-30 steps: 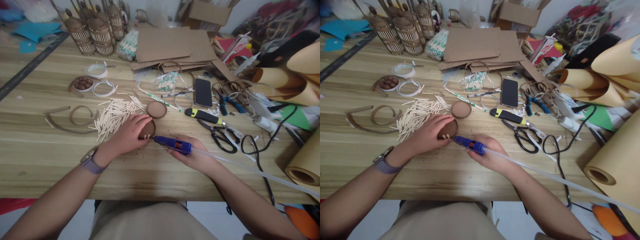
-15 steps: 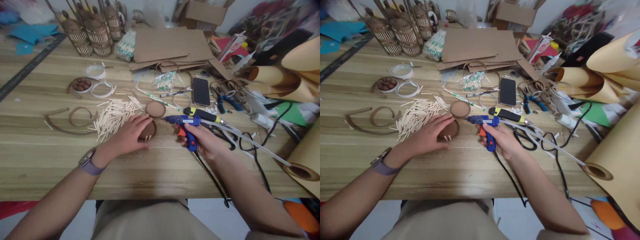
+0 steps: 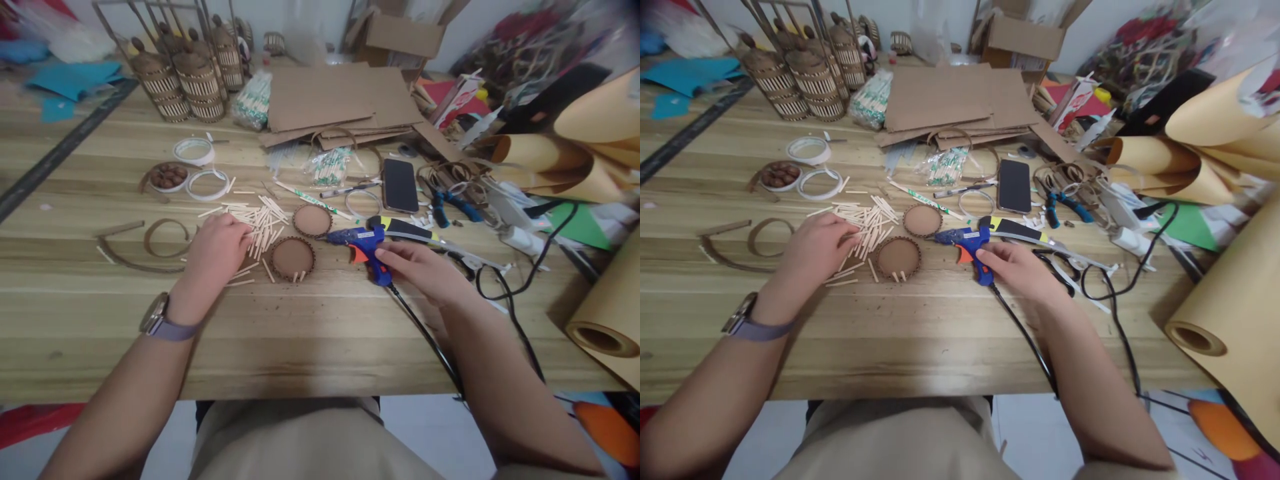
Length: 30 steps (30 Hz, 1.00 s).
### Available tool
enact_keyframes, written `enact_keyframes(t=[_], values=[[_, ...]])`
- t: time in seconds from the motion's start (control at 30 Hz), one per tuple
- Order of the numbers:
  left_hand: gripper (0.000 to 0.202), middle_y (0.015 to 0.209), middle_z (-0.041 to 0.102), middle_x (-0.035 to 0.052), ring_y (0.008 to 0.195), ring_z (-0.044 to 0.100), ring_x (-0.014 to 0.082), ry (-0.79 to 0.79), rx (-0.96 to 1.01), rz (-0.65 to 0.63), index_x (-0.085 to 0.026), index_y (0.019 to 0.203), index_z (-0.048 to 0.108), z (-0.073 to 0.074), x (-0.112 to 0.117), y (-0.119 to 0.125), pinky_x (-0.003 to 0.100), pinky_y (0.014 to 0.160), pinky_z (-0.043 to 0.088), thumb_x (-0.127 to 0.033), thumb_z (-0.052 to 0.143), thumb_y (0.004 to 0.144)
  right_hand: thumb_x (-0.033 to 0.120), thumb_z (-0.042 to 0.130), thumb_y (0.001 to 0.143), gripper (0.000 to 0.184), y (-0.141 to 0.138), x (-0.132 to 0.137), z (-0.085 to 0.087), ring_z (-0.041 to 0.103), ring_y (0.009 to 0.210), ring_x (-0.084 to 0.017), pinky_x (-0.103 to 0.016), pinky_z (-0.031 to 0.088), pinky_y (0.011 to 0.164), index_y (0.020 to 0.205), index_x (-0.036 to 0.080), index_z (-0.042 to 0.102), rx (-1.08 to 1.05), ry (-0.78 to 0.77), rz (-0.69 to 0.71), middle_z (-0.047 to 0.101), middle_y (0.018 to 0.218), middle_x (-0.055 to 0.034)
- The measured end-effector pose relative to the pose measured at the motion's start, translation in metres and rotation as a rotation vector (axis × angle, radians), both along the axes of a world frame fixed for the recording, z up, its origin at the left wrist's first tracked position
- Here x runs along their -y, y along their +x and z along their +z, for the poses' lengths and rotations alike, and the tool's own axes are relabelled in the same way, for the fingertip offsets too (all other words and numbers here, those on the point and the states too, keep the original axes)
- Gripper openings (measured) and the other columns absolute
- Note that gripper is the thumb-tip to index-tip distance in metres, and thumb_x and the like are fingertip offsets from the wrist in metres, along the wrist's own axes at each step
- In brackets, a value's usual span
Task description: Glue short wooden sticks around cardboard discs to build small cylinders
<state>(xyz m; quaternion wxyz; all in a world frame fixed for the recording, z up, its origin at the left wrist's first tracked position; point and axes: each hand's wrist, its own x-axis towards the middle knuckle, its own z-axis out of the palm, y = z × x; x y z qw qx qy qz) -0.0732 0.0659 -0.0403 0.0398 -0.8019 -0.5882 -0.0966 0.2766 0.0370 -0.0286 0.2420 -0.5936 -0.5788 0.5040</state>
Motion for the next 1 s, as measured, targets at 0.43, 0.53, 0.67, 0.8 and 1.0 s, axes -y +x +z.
enact_keyframes(t=[0.43, 0.53, 0.67, 0.8, 1.0], values=[[0.017, 0.091, 0.072, 0.0046, 0.090, 0.064, 0.0252, 0.090, 0.364, -0.171, -0.022, 0.089, 0.069, 0.006, 0.006, 0.018, 0.038, 0.082, 0.048, -0.032, 0.055, 0.093, 0.036, 0.060, 0.088, 0.024, -0.032, 0.011, 0.041, 0.063, 0.067, -0.018, -0.029, 0.046, 0.062, 0.097, 0.019, 0.073, 0.561, 0.546, 0.064, 0.072, 0.079, -0.0049], [0.017, 0.094, 0.074, 0.0035, 0.092, 0.064, 0.0232, 0.114, 0.450, -0.254, -0.022, 0.089, 0.069, 0.006, 0.008, 0.026, 0.037, 0.085, 0.047, -0.030, 0.054, 0.095, 0.031, 0.060, 0.089, 0.020, -0.052, 0.006, 0.044, 0.064, 0.068, -0.017, -0.027, 0.047, 0.063, 0.098, 0.018, 0.072, 0.445, 0.606, 0.198, 0.072, 0.080, -0.0044], [0.015, 0.095, 0.074, 0.0043, 0.093, 0.064, 0.0217, 0.154, 0.562, -0.352, -0.020, 0.093, 0.069, 0.005, 0.014, 0.034, 0.037, 0.088, 0.046, -0.025, 0.055, 0.096, 0.020, 0.063, 0.085, 0.021, -0.079, -0.005, 0.033, 0.067, 0.075, -0.017, -0.026, 0.050, 0.068, 0.105, 0.018, 0.071, 0.288, 0.656, 0.279, 0.073, 0.086, -0.0042], [0.012, 0.089, 0.068, 0.0033, 0.090, 0.062, 0.0199, 0.126, 0.699, -0.365, -0.023, 0.098, 0.071, 0.004, 0.023, 0.038, 0.032, 0.079, 0.048, -0.026, 0.059, 0.095, 0.012, 0.061, 0.084, 0.026, -0.100, -0.013, 0.017, 0.069, 0.081, -0.016, -0.026, 0.052, 0.073, 0.107, 0.019, 0.070, 0.066, 0.658, 0.307, 0.076, 0.092, -0.0028], [0.016, 0.084, 0.065, 0.0013, 0.081, 0.063, 0.0166, -0.047, 0.878, -0.358, -0.023, 0.088, 0.071, 0.009, 0.035, 0.048, 0.028, 0.073, 0.049, -0.035, 0.063, 0.094, 0.018, 0.062, 0.090, 0.015, -0.101, -0.004, 0.016, 0.067, 0.082, -0.016, -0.026, 0.051, 0.074, 0.100, 0.021, 0.072, 0.008, 0.800, 0.316, 0.074, 0.090, -0.0020]])
